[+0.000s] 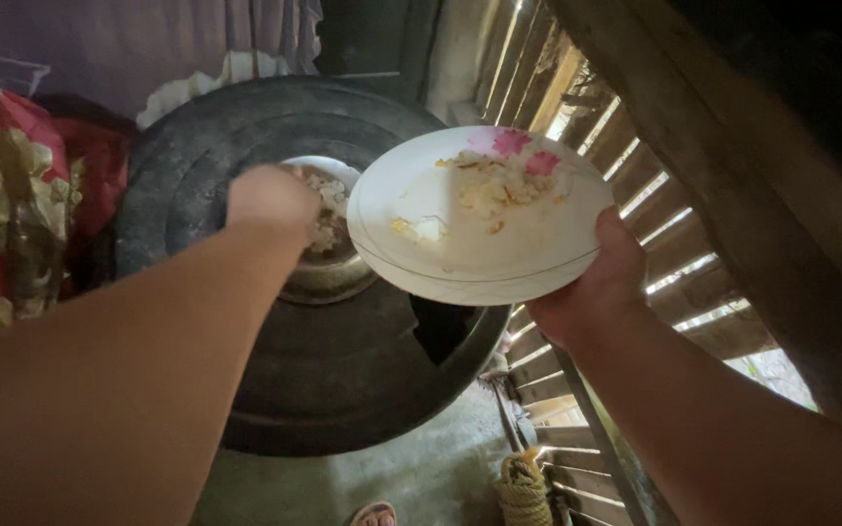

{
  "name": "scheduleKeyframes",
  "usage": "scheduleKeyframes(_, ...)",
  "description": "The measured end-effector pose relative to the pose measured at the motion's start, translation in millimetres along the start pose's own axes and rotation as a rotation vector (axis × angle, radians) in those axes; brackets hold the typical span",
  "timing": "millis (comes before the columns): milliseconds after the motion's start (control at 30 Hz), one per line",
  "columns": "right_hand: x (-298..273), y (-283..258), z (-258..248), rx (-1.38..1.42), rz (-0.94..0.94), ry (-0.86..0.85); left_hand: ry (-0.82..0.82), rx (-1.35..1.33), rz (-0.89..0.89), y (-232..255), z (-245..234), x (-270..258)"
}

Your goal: The person clears a dining table by hand, gathering food scraps into a bowl, stacking several plates, and placing spoons and a cup into the bowl before picking up the stack.

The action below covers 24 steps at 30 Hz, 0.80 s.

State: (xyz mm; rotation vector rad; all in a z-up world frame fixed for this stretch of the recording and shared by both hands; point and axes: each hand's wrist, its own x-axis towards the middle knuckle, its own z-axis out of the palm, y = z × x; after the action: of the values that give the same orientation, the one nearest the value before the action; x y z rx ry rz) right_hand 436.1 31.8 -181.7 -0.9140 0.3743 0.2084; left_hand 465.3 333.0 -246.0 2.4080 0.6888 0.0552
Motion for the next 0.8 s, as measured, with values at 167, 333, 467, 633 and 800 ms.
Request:
scheduleKeyframes(167,-1,0,10,-0.046,0.015,0.099,-0.068,-0.037,-0.106,12,-6,-20)
scheduleKeyframes(333,2,3,5,0.002,-0.004,0.037,-0.022,-0.008,0.079,0,1,-12)
scheduleKeyframes(467,1,3,8,0.004,0.033,0.122,-0.14,0.417,0.176,2,16,15)
scheduleKeyframes(633,-14,0,21,-0.008,0.02,-0.053,-0.217,0.306,0.046,10,-7,12)
scheduleKeyframes(800,-43,-6,51,-0.003,0.079,0.005,0.009,0.345,0.134,1,-63,-22)
